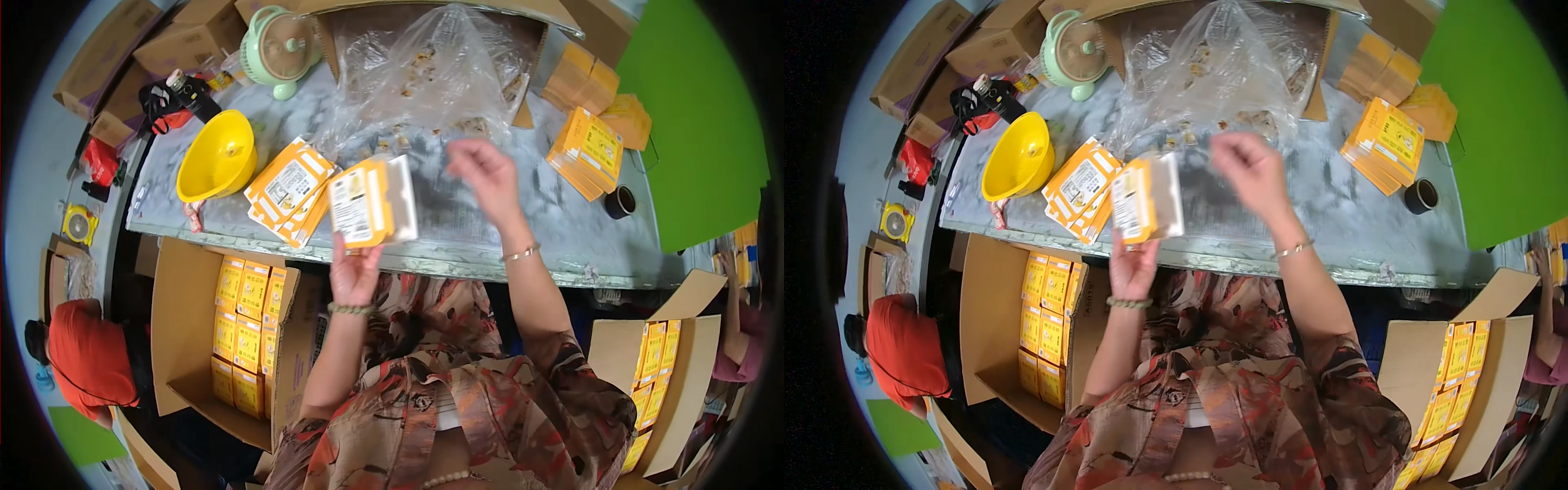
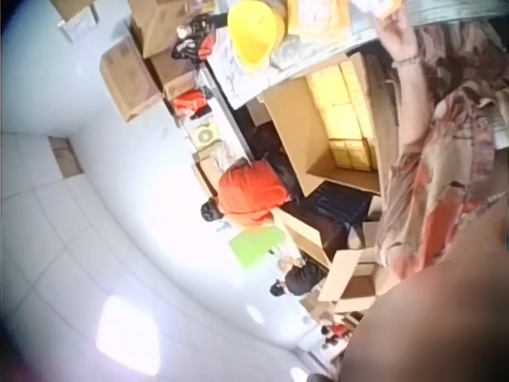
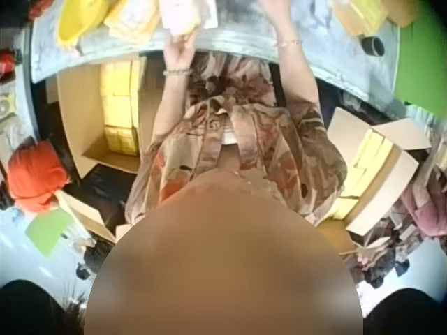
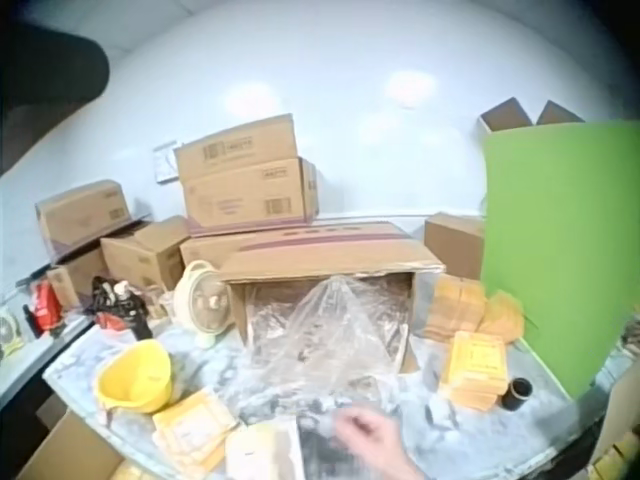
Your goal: Packing small items into yellow product boxes and then into a larger cardboard shipping box.
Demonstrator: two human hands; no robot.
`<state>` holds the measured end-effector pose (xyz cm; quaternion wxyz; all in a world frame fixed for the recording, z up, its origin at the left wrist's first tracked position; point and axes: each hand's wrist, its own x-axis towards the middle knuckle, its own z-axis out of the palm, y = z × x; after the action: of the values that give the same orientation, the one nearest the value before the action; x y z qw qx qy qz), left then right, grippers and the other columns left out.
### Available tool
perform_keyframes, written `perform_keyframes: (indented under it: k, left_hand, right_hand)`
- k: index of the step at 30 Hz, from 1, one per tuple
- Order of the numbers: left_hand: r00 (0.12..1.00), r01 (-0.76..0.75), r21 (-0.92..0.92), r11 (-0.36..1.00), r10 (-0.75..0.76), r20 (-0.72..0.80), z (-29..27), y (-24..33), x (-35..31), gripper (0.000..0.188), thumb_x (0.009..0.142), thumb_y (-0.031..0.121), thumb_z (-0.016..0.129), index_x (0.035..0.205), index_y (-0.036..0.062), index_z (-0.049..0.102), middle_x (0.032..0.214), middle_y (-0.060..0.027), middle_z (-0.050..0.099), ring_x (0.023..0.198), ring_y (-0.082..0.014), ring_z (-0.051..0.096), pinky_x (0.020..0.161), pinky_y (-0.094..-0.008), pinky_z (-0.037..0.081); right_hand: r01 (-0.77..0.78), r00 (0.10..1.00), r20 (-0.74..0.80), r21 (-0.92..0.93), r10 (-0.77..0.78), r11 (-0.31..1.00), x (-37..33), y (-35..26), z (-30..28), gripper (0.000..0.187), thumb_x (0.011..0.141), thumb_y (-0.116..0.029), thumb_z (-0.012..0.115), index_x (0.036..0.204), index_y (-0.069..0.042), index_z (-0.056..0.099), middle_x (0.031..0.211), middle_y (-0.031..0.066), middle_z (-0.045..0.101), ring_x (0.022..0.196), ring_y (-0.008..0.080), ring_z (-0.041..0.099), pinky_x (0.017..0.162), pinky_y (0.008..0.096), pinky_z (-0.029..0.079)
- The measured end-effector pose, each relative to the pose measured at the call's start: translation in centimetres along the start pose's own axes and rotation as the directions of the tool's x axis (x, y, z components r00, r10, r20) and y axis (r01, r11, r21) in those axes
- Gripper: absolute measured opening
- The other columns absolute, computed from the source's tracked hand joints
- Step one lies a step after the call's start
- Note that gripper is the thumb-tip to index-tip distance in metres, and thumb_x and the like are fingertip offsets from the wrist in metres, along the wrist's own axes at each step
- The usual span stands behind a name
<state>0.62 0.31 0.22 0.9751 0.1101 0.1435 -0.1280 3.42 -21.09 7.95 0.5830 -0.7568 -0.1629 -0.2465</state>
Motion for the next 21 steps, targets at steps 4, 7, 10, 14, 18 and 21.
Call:
perform_keyframes:
  k: [4,7,10,14,18,21]
  left_hand:
    - [0.958,-0.266,0.196,0.944,0.281,-0.057,-0.3,5.2,-3.8,0.041,0.080,0.028,0.049,0.112,0.0038,0.040,0.106,-0.0099,0.049,0.095,-0.0227,0.050,0.082,-0.0411,0.042]
    - [0.927,-0.338,0.296,0.893,0.370,-0.058,-1.6,7.0,-5.8,0.036,0.082,0.028,0.045,0.109,0.0038,0.042,0.101,-0.0092,0.053,0.091,-0.0214,0.052,0.078,-0.0390,0.045]
    - [0.885,-0.381,0.423,0.822,0.457,-0.091,-1.6,6.9,-6.7,0.031,0.083,0.028,0.043,0.104,0.0050,0.043,0.092,-0.0076,0.056,0.077,-0.0175,0.057,0.064,-0.0336,0.050]
    - [0.923,-0.346,0.445,0.826,0.384,0.005,-3.8,7.3,-6.8,0.032,0.083,0.029,0.042,0.107,0.0071,0.043,0.099,-0.0078,0.054,0.088,-0.0191,0.054,0.069,-0.0347,0.049]
    - [0.930,-0.300,0.525,0.797,0.367,-0.026,-2.7,6.2,-5.7,0.031,0.083,0.029,0.042,0.105,0.0074,0.044,0.098,-0.0069,0.054,0.086,-0.0183,0.054,0.070,-0.0349,0.047]
    - [0.947,-0.249,0.597,0.763,0.320,-0.014,-1.8,5.5,-3.8,0.031,0.085,0.028,0.039,0.106,0.0064,0.043,0.095,-0.0071,0.055,0.084,-0.0184,0.055,0.070,-0.0353,0.047]
  right_hand:
    - [-0.352,0.910,0.111,-0.306,0.400,0.885,0.4,4.7,3.1,0.039,0.067,-0.021,0.062,0.103,-0.010,0.051,0.104,0.0097,0.049,0.093,0.0211,0.048,0.076,0.0336,0.041]
    - [0.195,0.928,0.360,-0.685,0.094,0.702,-0.8,7.5,9.6,0.056,0.064,-0.032,0.062,0.114,-0.014,0.042,0.120,0.0102,0.035,0.111,0.0297,0.031,0.089,0.0463,0.026]
    - [0.312,0.855,0.514,-0.619,0.071,0.721,0.5,8.8,13.3,0.062,0.064,-0.036,0.060,0.119,-0.018,0.036,0.127,0.0095,0.023,0.117,0.0336,0.016,0.092,0.0527,0.013]
    - [0.197,0.926,0.355,-0.747,0.131,0.635,3.0,10.2,13.7,0.051,0.067,-0.038,0.056,0.112,-0.015,0.044,0.119,0.0093,0.035,0.112,0.0296,0.027,0.090,0.0509,0.018]
    - [0.338,0.853,0.516,-0.667,0.084,0.664,0.5,10.7,9.0,0.040,0.069,-0.033,0.055,0.102,-0.012,0.049,0.103,0.0061,0.046,0.103,0.0221,0.037,0.090,0.0423,0.022]
    - [0.329,0.856,0.512,-0.654,0.078,0.682,-2.3,9.8,4.7,0.043,0.068,-0.033,0.056,0.104,-0.012,0.048,0.107,0.0069,0.044,0.107,0.0232,0.035,0.091,0.0401,0.021]
